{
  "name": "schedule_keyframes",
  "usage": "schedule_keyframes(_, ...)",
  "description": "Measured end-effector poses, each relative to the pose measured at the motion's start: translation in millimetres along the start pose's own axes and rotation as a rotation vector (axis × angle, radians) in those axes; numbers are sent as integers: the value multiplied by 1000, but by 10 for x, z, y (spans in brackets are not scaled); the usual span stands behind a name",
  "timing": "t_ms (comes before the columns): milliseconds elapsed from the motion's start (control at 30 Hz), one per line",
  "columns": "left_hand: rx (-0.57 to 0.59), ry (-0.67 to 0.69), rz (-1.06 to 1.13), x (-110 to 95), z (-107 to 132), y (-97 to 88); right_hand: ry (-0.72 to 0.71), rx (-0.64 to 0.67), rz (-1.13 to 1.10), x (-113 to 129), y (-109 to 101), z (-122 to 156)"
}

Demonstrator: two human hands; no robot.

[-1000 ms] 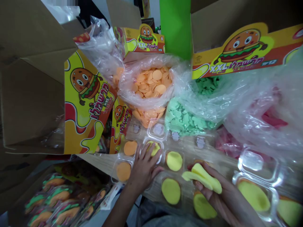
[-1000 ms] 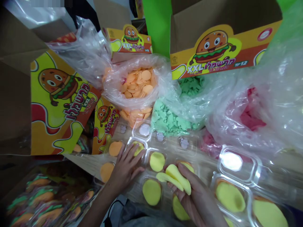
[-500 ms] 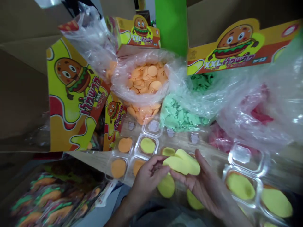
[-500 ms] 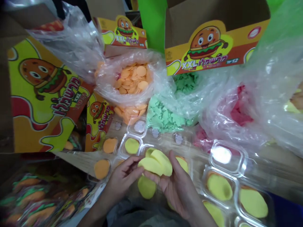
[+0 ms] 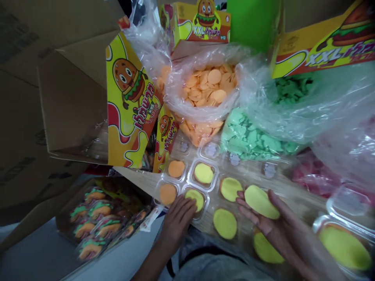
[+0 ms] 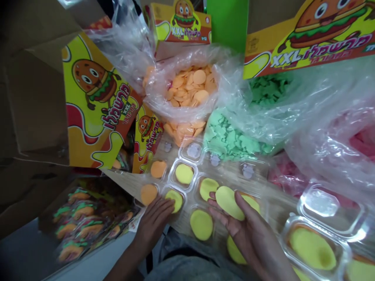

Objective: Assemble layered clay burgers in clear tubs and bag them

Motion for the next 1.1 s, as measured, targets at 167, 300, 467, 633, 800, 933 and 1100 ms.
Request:
schedule_keyframes(167,123,2,-111,-59,34,68,-11,34,25,-16,9,15)
schedule_keyframes(300,164,-6,-65,-53,71,66,-4,103,25,-48,77,29)
schedule_keyframes(467,7,-352,482,-193,-277,-40,5,288,66,-139,188,95)
schedule_keyframes(633,180,-695,1175,-462,-878,-158,-83,300,341,-253,272,162)
schedule_keyframes(800,99,-960,1442,-492,-891,-92,-38,216,506,-322,313,98)
schedule_keyframes(933,-143,-1065,1374,-287,-759,-66,-42,247,565,-375,301,-4)
schedule_keyframes(1100,-605,-985,737,344,-722,-232,-169,239,716,-307,205,-49)
Point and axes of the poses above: each hand's wrist, its own z-axis away from the middle knuckle, its own y-axis out of the palm, x = y × z, the point moved 2 cm from there along -z, towards the middle knuckle, and after that the axes turned 6 degrees about z, right-handed, at the moved point
